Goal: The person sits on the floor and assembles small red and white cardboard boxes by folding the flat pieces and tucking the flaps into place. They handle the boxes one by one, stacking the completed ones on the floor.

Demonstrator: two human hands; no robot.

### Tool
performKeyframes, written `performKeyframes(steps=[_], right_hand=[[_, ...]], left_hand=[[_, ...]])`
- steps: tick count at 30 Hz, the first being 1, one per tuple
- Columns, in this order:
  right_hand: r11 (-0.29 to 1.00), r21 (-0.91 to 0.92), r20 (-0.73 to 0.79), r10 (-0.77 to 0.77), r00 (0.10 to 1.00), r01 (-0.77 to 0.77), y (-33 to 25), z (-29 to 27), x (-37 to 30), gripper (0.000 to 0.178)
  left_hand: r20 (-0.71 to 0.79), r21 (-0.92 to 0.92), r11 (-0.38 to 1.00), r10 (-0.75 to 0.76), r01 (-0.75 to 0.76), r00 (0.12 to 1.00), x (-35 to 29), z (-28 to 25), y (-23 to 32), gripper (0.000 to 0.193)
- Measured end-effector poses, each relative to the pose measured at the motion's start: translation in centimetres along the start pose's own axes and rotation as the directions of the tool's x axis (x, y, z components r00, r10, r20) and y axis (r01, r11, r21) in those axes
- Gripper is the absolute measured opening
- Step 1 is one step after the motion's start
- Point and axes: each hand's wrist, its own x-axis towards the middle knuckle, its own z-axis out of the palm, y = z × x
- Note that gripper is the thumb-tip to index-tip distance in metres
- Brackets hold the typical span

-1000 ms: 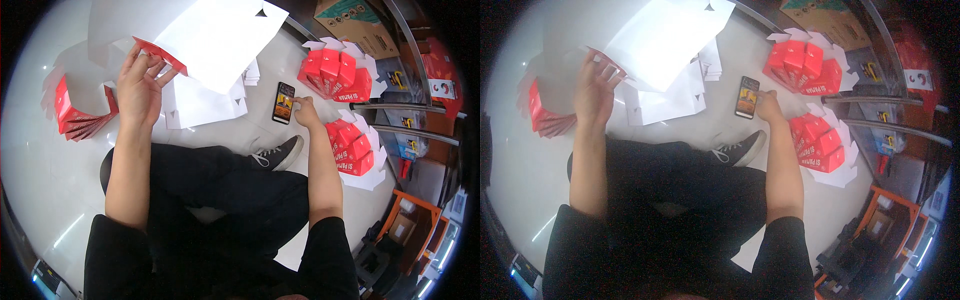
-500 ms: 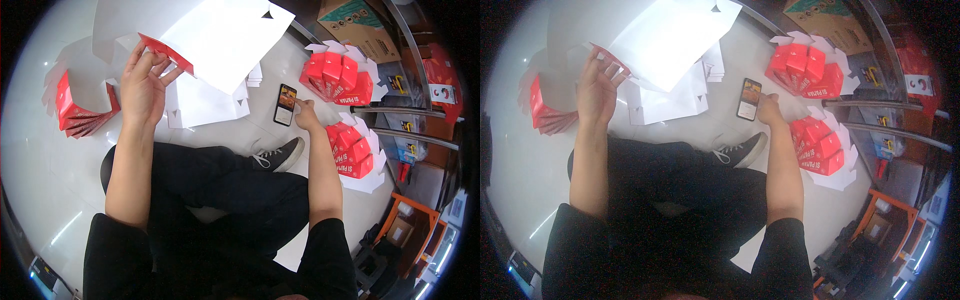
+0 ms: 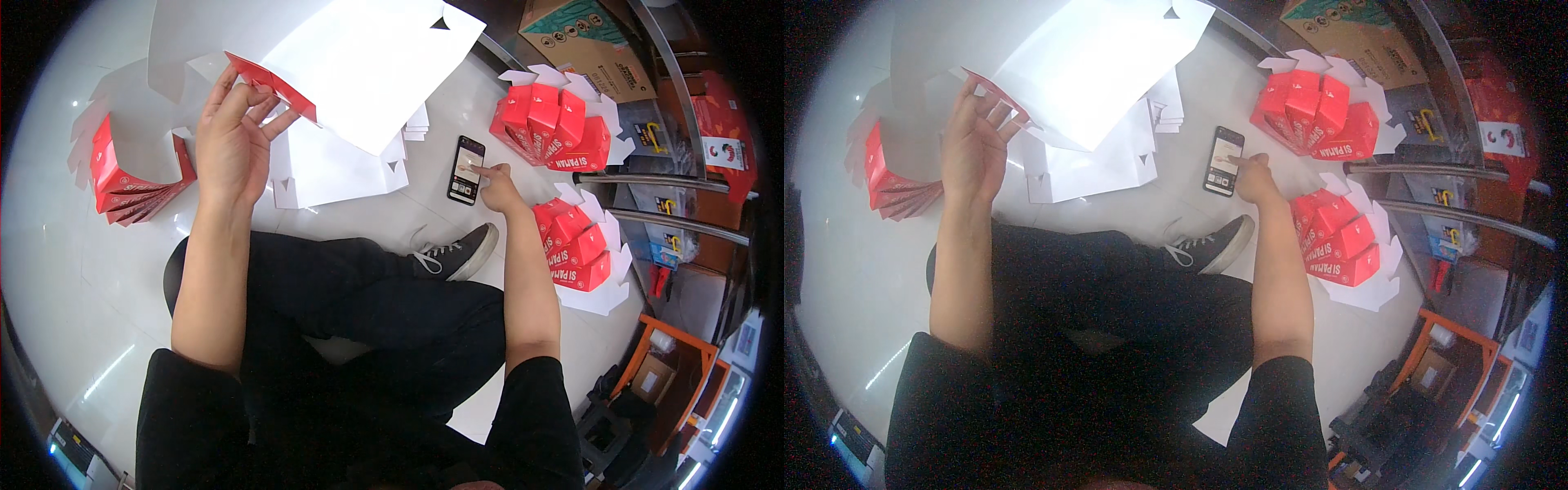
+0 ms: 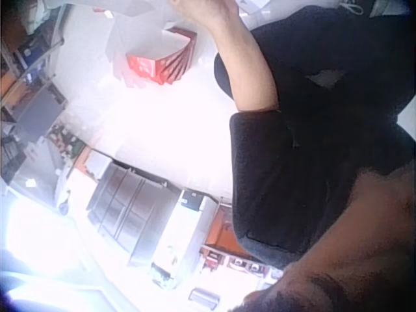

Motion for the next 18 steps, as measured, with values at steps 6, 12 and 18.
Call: performKeyframes(steps=[6,12,18], right_hand=[[1.000,0.023,0.007,0.018,1.000,-0.018,0.6,-2.1,-0.6,0.047],[0.780,0.518,-0.518,-0.040,0.855,0.350,-17.2,-10.6,-7.9,0.043],[0.658,0.350,-0.705,-0.284,0.650,0.667,-26.5,-6.3,-11.1,0.035]], left_hand=[[0.004,0.020,1.000,-0.006,0.006,1.000,0.0,0.7,-0.4,0.062],[-0.068,0.227,0.971,-0.066,0.080,0.996,0.8,-0.1,-3.4,0.058],[0.065,0.163,0.977,-0.152,0.140,0.986,0.9,0.1,-5.7,0.051]])
